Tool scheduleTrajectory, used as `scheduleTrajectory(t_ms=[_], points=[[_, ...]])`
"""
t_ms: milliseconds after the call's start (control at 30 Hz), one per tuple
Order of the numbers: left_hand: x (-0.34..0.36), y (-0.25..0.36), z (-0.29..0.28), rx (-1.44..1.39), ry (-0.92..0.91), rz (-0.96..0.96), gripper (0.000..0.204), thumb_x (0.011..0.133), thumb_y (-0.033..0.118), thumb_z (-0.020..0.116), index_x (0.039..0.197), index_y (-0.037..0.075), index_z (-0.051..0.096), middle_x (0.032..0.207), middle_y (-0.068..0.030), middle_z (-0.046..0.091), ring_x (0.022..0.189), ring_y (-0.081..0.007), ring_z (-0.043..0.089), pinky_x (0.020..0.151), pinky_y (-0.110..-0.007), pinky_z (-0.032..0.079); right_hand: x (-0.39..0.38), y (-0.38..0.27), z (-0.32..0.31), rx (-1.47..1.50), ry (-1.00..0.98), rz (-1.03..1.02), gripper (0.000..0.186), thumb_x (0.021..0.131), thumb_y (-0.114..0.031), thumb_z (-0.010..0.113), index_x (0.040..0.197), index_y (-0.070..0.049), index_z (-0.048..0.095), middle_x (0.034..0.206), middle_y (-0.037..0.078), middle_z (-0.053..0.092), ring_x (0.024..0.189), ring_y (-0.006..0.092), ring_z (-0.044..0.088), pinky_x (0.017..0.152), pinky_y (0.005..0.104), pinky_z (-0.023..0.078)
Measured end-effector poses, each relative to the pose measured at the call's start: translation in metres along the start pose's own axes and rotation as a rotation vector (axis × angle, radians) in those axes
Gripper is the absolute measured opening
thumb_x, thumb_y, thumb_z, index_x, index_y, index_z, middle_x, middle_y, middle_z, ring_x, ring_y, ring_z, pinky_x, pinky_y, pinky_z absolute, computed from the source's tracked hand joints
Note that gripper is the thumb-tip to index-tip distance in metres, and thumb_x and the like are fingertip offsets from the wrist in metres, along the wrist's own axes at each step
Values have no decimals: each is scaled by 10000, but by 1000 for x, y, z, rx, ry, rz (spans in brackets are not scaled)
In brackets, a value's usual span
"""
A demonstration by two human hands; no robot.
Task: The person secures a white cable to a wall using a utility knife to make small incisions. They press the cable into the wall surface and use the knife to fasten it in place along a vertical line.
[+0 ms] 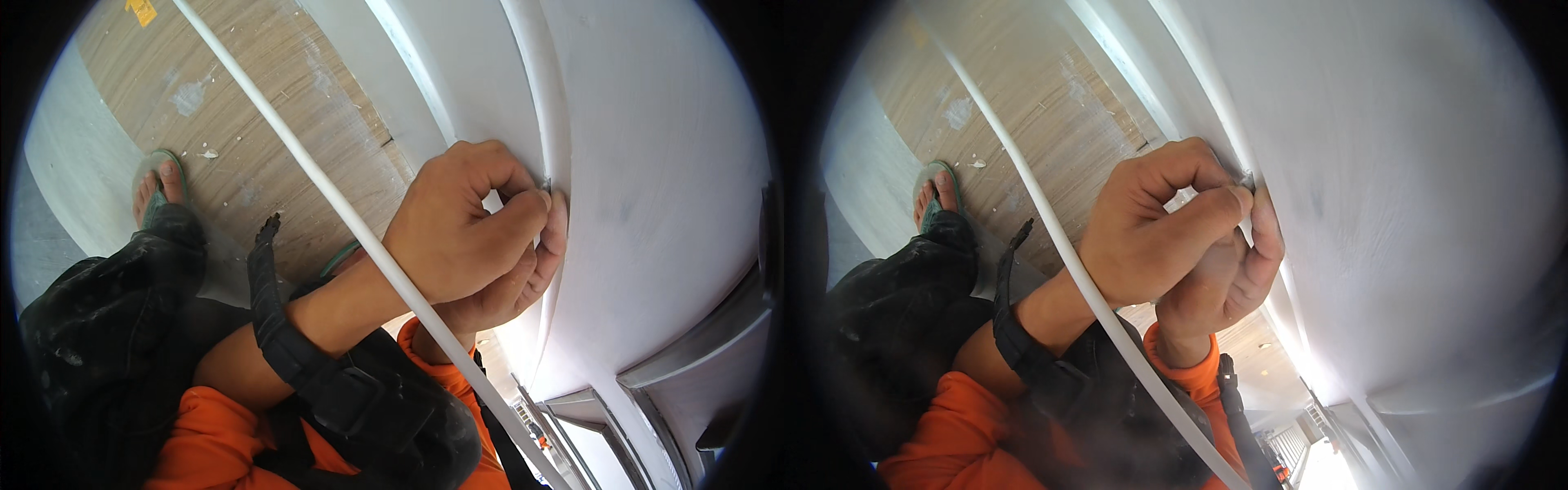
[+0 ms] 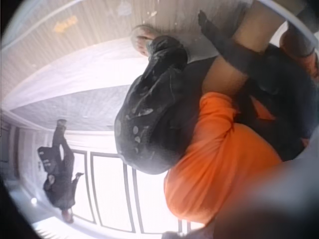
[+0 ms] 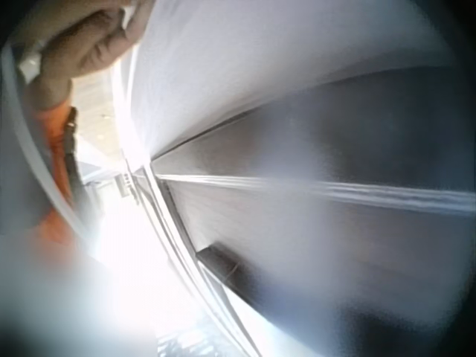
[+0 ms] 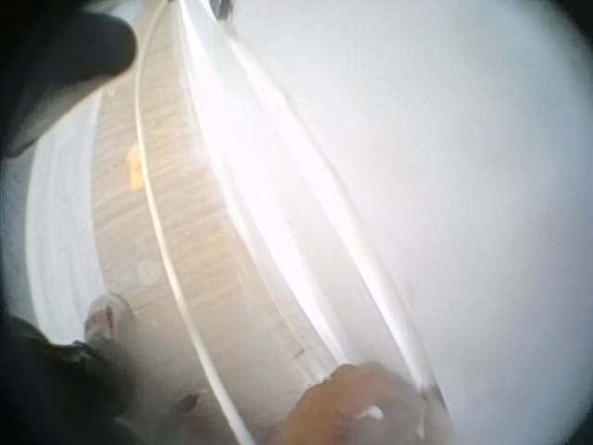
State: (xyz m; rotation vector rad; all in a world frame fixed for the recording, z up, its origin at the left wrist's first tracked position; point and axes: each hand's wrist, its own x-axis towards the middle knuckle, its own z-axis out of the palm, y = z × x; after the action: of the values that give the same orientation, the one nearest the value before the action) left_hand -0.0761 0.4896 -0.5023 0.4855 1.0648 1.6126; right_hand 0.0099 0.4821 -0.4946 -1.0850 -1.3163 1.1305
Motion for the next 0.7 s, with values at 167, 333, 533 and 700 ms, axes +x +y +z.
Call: scheduleTrajectory(t_ms=[167, 333, 533, 700], points=[[0, 2, -1, -33, -4, -42, 81, 842, 60, 619, 779, 10, 630, 746, -34, 622, 712, -100, 574, 659, -261, 452, 0, -3, 3, 1, -16, 14, 466, 949, -98, 498, 1363, 94, 402, 1164, 185, 622, 1021, 185, 619, 958, 339, 471], [0, -2, -1, 20, -3, 51, 82, 836, 70, 626, 780, 11, 638, 764, -51, 632, 736, -116, 583, 675, -267, 453, -2, -1, 5, -34, 29, -11, 465, 965, -136, 493, 1360, 93, 405, 1183, 183, 609, 1028, 184, 614, 967, 339, 461], [1, 0, -1, 41, -6, 22, 88, 839, 76, 622, 781, 12, 637, 762, -54, 629, 732, -127, 585, 677, -273, 453, -2, 1, 4, -54, 45, -17, 466, 972, -153, 492, 1363, 84, 401, 1208, 196, 601, 1043, 197, 612, 981, 354, 457], [2, 3, -3, 14, -25, -16, 86, 843, 75, 619, 787, 13, 638, 755, -52, 620, 732, -131, 582, 684, -276, 454, -6, 25, -17, -24, -9, -67, 477, 970, -160, 500, 1359, 96, 398, 1201, 201, 605, 1035, 193, 616, 980, 344, 458]])
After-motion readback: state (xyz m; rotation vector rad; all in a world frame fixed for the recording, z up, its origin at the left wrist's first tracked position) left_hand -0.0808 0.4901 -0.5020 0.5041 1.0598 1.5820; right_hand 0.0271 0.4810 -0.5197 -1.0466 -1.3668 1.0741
